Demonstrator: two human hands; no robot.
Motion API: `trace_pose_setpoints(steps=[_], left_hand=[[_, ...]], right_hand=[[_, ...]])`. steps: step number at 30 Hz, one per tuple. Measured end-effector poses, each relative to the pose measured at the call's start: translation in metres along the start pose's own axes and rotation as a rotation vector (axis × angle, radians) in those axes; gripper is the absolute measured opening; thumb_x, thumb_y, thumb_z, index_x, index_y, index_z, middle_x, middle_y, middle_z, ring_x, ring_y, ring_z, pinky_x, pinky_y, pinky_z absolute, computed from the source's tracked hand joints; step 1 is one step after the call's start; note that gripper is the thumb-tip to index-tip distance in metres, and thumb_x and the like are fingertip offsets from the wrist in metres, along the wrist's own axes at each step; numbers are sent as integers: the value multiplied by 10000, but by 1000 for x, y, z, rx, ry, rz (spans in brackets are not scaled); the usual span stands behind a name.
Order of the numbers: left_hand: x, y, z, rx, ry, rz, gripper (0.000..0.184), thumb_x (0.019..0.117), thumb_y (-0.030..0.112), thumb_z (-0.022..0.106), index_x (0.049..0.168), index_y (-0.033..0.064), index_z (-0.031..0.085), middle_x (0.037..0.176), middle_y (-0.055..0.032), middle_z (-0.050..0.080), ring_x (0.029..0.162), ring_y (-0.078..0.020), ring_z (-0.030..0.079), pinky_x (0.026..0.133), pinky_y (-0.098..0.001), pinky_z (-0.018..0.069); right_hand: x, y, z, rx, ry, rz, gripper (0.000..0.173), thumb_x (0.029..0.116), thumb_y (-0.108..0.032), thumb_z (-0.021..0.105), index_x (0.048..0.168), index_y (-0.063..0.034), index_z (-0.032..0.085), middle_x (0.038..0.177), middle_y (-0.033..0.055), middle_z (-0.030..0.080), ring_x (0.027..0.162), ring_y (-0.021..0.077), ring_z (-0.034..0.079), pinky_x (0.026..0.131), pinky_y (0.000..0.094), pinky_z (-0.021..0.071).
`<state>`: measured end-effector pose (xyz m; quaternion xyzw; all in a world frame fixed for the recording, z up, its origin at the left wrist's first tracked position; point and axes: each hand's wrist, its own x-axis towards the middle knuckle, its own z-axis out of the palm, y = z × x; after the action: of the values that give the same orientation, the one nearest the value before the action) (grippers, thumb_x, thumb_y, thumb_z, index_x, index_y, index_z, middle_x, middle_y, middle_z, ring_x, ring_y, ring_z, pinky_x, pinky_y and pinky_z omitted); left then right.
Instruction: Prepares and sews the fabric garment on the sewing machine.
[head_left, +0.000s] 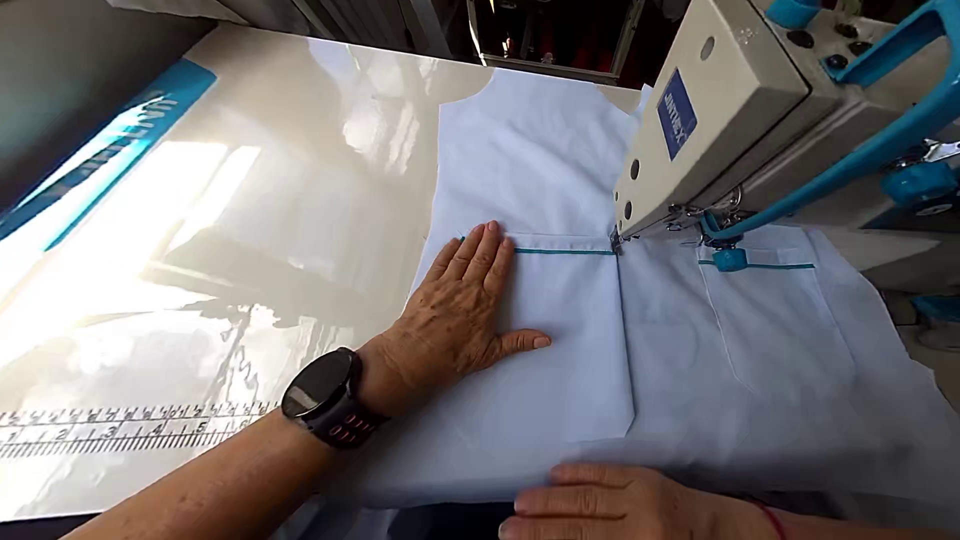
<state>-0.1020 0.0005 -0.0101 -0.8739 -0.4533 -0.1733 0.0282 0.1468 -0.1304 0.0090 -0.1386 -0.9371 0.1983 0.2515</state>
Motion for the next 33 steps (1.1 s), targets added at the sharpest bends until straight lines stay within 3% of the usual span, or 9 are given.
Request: trace_pose_setpoints(steps=[4,7,14,17,19,21,24,28,33], left_hand=[[2,0,-8,-13,-77,36,1089,891,854,232,1533,0,438,1562,-374,342,1448,-530,368,1158,-668,286],[4,0,-8,4,-83,45,1016,901,846,233,1552,98,451,1568,-373,333,1459,-532,348,1164,-669,275],[5,3,-13,31,-121,-1,991,900,842,241,1567,135,435,1591,-357,306,1465,-555,314,1139,-728,237],[4,24,-20,7,-106,111,742,1006,593,304,1494,83,533,1576,-319,371,1461,-549,328,1101,-804,186],[-5,53,-17,-69,-88,286,577,1018,420,353,1408,90,622,1571,-185,460,1478,-402,394,1147,-710,267],[-21,81,-9,-122,-110,374,607,1052,479,320,1427,93,601,1564,-124,489,1481,-299,419,1177,-601,323],[-41,101,-5,-158,-35,346,599,1058,478,342,1381,66,632,1491,-116,571,1431,-258,494,1177,-494,375],[-48,116,-11,-173,61,368,430,1037,286,432,1200,3,711,1308,-144,696,1278,-274,635,1099,-402,478],[-40,131,-13,-131,148,321,342,1009,244,473,1023,39,746,1100,-120,765,1066,-264,728,909,-356,577]], right_hand=[[5,89,-62,-268,160,93,386,975,23,415,1197,5,731,1315,134,700,1317,255,610,1146,376,440],[-3,128,-71,-381,113,143,429,890,91,445,1202,25,732,1321,170,690,1284,316,634,1122,417,462],[-55,68,-47,-381,81,77,427,923,39,444,1205,-49,751,1308,91,712,1323,213,608,1153,344,430],[-60,53,-42,-347,78,82,447,927,76,425,1237,-43,724,1313,91,710,1324,203,606,1158,328,420],[-58,55,-43,-314,89,77,415,932,54,440,1195,-50,743,1282,89,723,1310,199,614,1149,317,428],[-51,60,-48,-261,126,88,367,906,2,457,1095,-55,766,1201,85,749,1231,180,654,1081,286,469],[-36,70,-60,-244,197,156,363,883,-70,478,1129,-5,736,1237,134,713,1144,192,679,964,270,531],[-17,98,-63,-370,222,132,352,866,-28,489,1073,8,772,1238,159,722,1216,296,657,1074,365,484],[-31,92,-54,-304,175,39,315,878,-20,510,1008,-25,797,1106,103,773,1173,225,687,1055,301,498]])
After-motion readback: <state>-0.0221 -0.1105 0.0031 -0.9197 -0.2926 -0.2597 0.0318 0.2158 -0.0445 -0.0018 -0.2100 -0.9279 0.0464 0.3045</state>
